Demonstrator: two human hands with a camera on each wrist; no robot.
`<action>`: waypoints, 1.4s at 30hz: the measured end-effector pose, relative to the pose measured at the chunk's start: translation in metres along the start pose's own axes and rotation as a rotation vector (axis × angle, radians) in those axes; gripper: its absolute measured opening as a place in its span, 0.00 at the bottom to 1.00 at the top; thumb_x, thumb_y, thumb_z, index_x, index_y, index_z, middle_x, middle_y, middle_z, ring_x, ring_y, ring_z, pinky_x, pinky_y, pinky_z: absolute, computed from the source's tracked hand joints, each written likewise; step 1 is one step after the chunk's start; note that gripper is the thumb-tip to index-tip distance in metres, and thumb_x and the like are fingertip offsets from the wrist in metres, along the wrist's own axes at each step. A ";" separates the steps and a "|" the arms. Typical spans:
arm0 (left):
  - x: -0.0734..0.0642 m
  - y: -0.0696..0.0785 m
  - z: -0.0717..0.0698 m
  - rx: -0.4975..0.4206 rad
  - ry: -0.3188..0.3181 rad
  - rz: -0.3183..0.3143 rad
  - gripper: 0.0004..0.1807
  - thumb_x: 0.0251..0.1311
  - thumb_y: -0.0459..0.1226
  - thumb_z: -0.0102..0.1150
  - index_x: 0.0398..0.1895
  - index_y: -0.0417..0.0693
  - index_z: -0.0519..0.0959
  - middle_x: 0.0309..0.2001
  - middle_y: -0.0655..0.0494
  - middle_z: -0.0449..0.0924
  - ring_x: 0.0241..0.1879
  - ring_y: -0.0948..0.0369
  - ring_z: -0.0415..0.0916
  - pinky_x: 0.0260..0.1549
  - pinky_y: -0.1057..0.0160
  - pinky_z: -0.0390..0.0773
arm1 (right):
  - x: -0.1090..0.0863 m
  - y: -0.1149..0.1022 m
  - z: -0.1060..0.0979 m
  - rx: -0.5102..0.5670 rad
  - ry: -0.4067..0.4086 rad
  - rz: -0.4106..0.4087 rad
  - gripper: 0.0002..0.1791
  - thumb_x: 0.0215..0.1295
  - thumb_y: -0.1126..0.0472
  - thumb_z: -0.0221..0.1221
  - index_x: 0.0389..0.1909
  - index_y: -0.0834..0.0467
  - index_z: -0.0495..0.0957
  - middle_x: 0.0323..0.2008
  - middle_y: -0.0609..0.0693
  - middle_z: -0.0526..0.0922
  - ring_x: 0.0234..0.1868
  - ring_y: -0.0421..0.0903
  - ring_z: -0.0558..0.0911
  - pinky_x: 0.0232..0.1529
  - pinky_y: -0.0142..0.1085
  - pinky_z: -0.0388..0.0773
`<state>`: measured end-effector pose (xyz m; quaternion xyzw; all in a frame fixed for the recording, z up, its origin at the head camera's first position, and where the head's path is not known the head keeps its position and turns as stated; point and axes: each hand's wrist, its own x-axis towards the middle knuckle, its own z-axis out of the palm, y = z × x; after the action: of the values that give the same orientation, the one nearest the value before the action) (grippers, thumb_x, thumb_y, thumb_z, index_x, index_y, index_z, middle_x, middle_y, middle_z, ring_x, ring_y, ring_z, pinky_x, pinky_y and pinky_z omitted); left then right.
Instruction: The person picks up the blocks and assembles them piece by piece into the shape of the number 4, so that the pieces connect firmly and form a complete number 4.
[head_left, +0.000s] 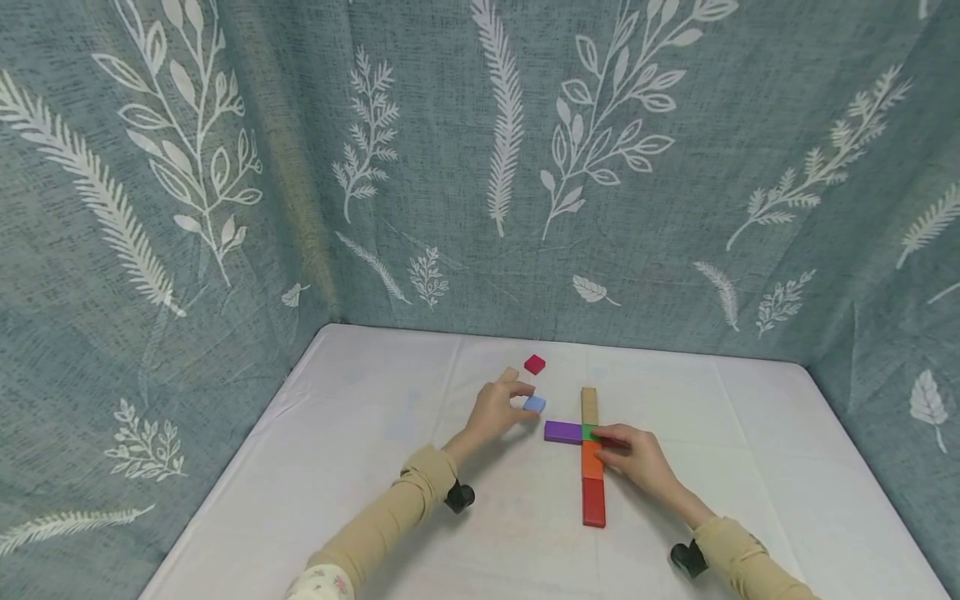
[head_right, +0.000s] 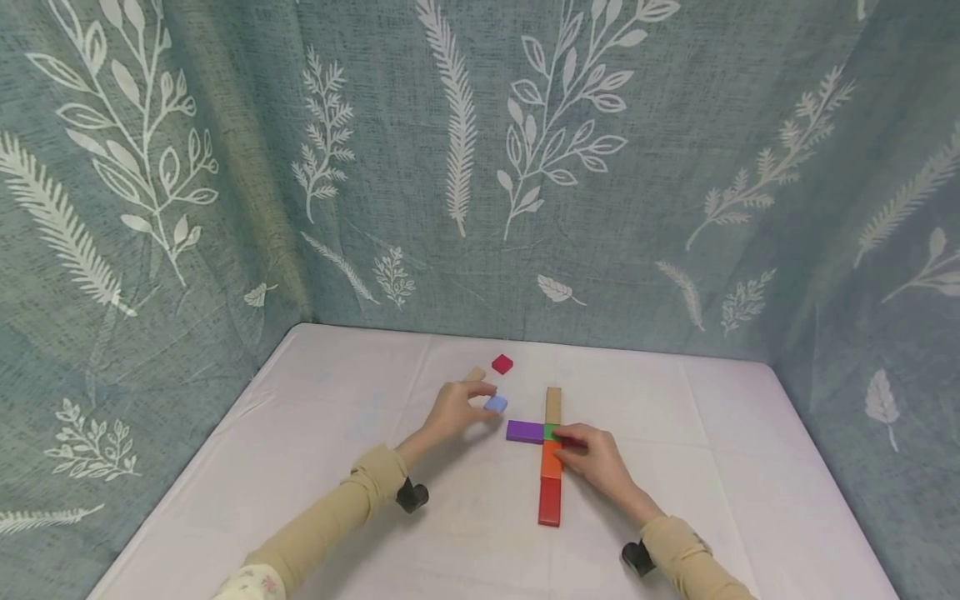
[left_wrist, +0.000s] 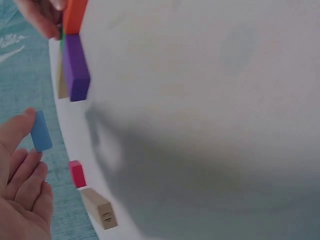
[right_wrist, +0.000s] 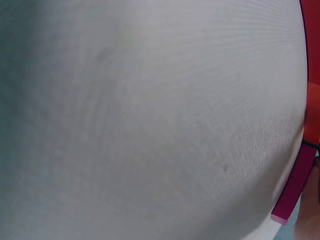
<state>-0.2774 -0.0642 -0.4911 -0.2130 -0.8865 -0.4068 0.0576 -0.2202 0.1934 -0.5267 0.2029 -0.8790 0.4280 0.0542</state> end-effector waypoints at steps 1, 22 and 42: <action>-0.002 -0.001 0.002 0.003 0.001 -0.003 0.21 0.42 0.38 0.69 0.42 0.40 0.80 0.42 0.51 0.81 0.47 0.56 0.76 0.45 0.61 0.74 | 0.000 0.000 0.000 -0.002 -0.001 0.000 0.18 0.48 0.66 0.65 0.44 0.59 0.79 0.42 0.51 0.81 0.43 0.47 0.79 0.43 0.37 0.77; -0.020 -0.006 0.022 0.034 0.026 -0.036 0.21 0.40 0.36 0.70 0.40 0.38 0.80 0.39 0.50 0.82 0.42 0.57 0.78 0.45 0.61 0.75 | 0.001 -0.002 -0.003 0.007 -0.010 0.020 0.18 0.48 0.65 0.65 0.44 0.58 0.79 0.41 0.50 0.81 0.42 0.46 0.79 0.43 0.36 0.77; -0.023 -0.009 0.027 0.092 0.032 0.008 0.23 0.39 0.36 0.70 0.43 0.40 0.79 0.42 0.50 0.81 0.46 0.56 0.76 0.48 0.61 0.73 | 0.000 0.000 0.001 -0.022 0.005 0.025 0.19 0.48 0.64 0.65 0.45 0.57 0.79 0.42 0.50 0.81 0.44 0.46 0.79 0.44 0.38 0.77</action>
<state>-0.2587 -0.0568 -0.5215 -0.2070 -0.9024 -0.3687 0.0833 -0.2204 0.1927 -0.5268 0.1903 -0.8860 0.4196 0.0531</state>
